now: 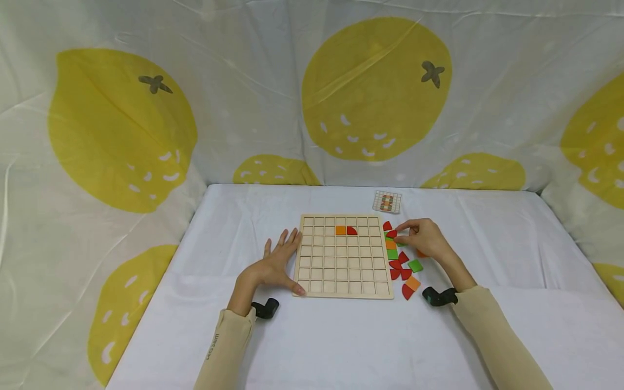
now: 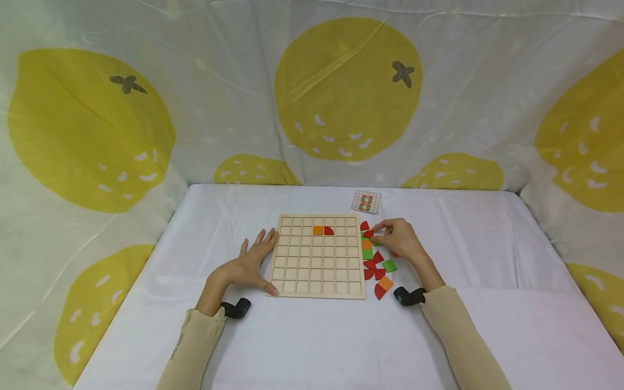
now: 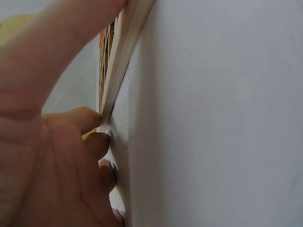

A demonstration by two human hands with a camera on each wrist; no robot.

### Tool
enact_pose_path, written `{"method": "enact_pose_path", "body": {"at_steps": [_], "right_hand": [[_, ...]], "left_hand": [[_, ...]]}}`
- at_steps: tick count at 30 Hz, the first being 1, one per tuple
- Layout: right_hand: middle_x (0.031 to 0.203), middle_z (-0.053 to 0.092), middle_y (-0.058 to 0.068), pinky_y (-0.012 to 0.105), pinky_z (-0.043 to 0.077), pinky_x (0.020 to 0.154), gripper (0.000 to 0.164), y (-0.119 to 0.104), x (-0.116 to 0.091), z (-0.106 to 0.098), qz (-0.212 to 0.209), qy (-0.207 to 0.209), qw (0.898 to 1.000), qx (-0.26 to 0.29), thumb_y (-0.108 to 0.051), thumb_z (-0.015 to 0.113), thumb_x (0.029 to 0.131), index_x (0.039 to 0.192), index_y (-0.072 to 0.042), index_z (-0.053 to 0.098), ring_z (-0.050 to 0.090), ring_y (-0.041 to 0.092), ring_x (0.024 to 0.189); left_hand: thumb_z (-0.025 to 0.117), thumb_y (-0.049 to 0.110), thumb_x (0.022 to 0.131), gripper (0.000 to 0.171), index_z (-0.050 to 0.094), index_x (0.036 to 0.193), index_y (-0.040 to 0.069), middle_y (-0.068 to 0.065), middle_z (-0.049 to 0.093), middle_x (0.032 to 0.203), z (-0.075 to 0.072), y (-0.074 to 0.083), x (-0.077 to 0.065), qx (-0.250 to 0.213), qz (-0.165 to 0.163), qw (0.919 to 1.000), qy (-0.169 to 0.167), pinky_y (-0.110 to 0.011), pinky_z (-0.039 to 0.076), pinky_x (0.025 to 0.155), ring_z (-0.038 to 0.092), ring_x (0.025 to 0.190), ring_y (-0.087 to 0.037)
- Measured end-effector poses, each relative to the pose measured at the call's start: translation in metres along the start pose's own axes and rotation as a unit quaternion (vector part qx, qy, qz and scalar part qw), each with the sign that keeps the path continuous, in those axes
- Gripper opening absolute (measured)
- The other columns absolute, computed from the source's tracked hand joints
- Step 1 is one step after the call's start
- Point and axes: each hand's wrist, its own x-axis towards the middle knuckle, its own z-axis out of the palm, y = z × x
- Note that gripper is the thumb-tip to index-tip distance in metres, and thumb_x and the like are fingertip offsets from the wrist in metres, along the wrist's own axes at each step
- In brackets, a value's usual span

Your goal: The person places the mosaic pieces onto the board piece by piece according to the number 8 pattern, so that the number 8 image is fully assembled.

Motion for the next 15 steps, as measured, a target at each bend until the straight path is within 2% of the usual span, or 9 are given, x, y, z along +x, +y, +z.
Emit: {"method": "enact_pose_path", "body": {"at_steps": [7,15], "right_hand": [[0.063,0.042,-0.001,0.024,0.027,0.048,0.034,-0.014,0.002,0.007,-0.019,0.013,0.999,0.022,-0.023,0.081,0.090,0.117,-0.003,0.076,0.039,0.016,0.054],[0.065,0.041,-0.001,0.025,0.028,0.051,0.026,-0.054,0.017,0.040,-0.084,-0.027,0.996,0.033,-0.020,0.080,0.091,0.113,-0.005,0.078,0.034,0.015,0.056]], "left_hand": [[0.098,0.048,0.062,0.149,0.002,0.167,0.007,-0.011,-0.006,0.176,0.000,0.000,0.000,0.002,0.001,1.0000,0.000,-0.070,-0.011,0.124,-0.014,0.162,-0.036],[0.098,0.047,0.063,0.148,0.002,0.167,0.006,-0.012,-0.006,0.176,-0.003,0.003,-0.002,-0.001,0.002,1.0000,-0.003,-0.070,-0.012,0.124,-0.013,0.162,-0.038]]}}
